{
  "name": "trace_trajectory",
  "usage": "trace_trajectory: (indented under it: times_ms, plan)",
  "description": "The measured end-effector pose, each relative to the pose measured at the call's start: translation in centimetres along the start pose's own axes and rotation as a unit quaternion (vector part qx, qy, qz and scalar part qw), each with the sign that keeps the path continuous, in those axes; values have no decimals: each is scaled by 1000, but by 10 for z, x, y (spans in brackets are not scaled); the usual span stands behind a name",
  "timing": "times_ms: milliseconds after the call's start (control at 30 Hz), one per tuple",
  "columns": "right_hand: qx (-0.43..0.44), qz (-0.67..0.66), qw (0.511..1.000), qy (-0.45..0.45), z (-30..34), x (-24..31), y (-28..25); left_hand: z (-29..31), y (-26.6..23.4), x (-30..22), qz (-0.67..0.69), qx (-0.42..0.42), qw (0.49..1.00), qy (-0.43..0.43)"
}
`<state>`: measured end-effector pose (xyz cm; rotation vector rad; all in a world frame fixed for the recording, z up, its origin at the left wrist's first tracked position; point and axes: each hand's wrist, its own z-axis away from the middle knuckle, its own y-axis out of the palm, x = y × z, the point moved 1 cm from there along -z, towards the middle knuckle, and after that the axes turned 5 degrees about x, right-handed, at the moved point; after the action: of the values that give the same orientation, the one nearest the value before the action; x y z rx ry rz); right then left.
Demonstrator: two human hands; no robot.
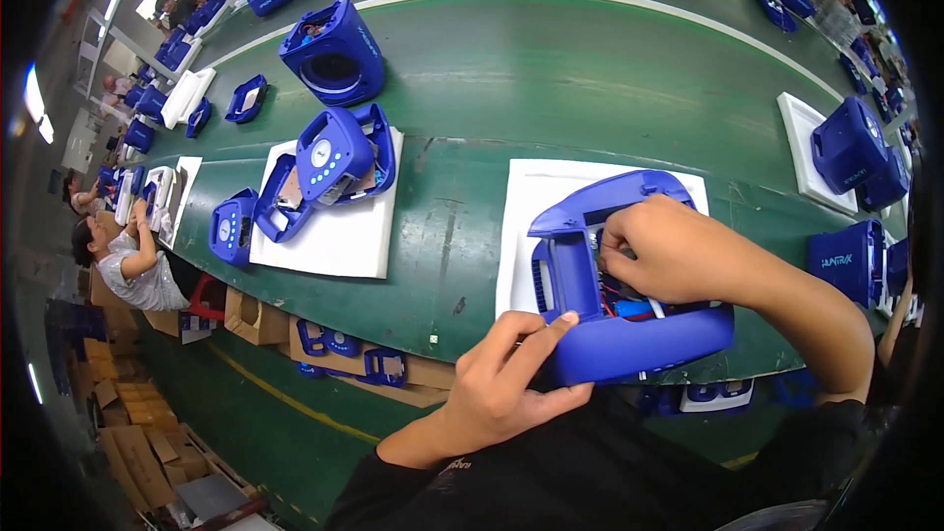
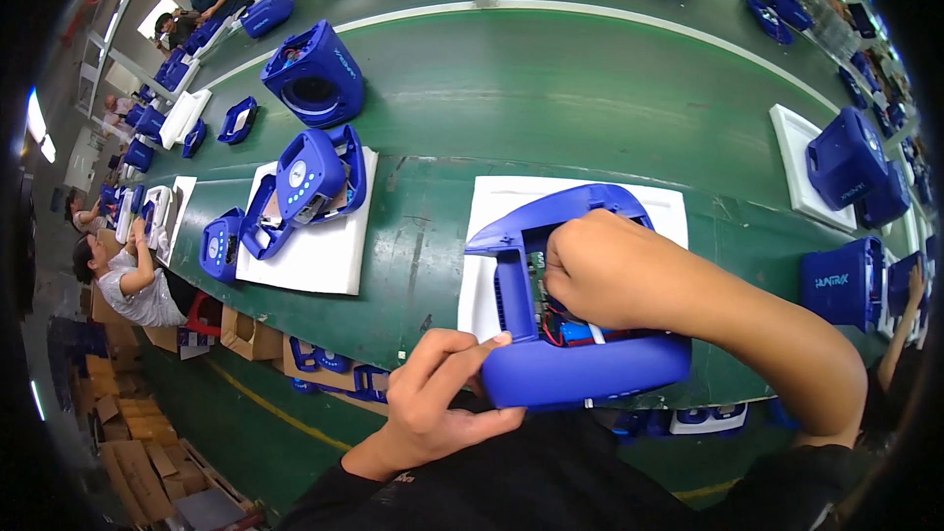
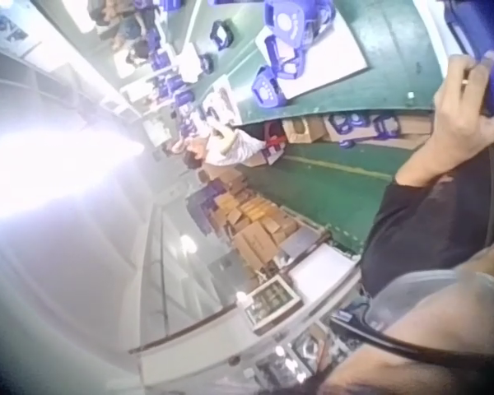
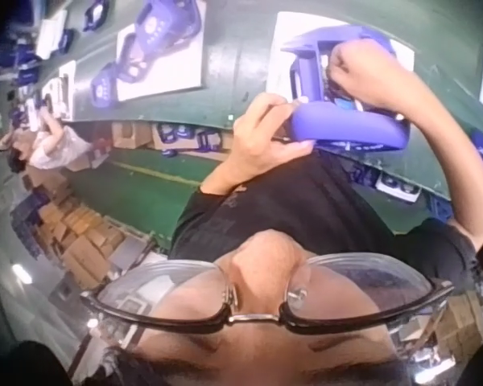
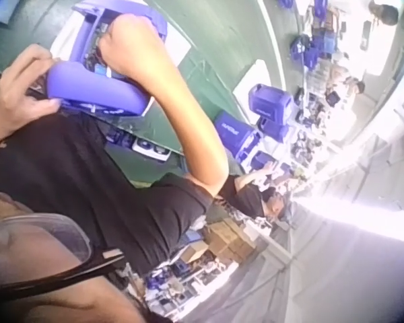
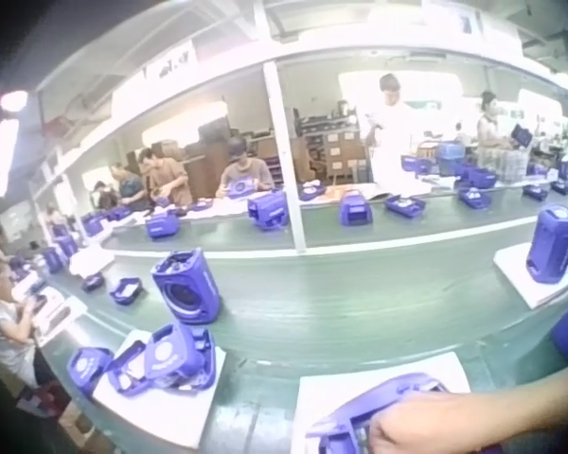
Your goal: The person assembles electronic components by placing circuit boards, rechargeable batteries, and internal wiring into blue plastic housings, then secures them with a screwdriver.
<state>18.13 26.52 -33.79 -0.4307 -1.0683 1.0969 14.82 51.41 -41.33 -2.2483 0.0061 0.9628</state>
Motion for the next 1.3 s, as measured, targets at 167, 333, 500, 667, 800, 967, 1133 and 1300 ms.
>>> trace_trajectory:
  times_ms: [167,333,500,667,800,967,1133,1300]
  plan:
    - [-309,1,938,-158,47,-2,-10,2,-1,-5,-22,12,999,-30]
    - [-275,-234,930,-69,134,-56,20,2,-5,-7,59,3,995,-82]
    - [-277,-466,825,-159,144,-91,90,-15,-7,-5,161,-23,974,-159]
    - [-328,-447,829,-75,116,-63,66,-50,-14,-10,116,-39,965,-233]
    - [-383,-275,876,-101,87,-63,59,-69,-16,10,34,-38,980,-190]
    - [-464,-126,868,-121,73,-64,70,-82,-15,17,43,-1,971,-233]
    - [-361,-269,892,-43,82,-54,62,-83,-18,20,54,-1,968,-244]
    - [-350,-259,900,-24,82,-54,59,-84,-13,18,69,-15,970,-232]
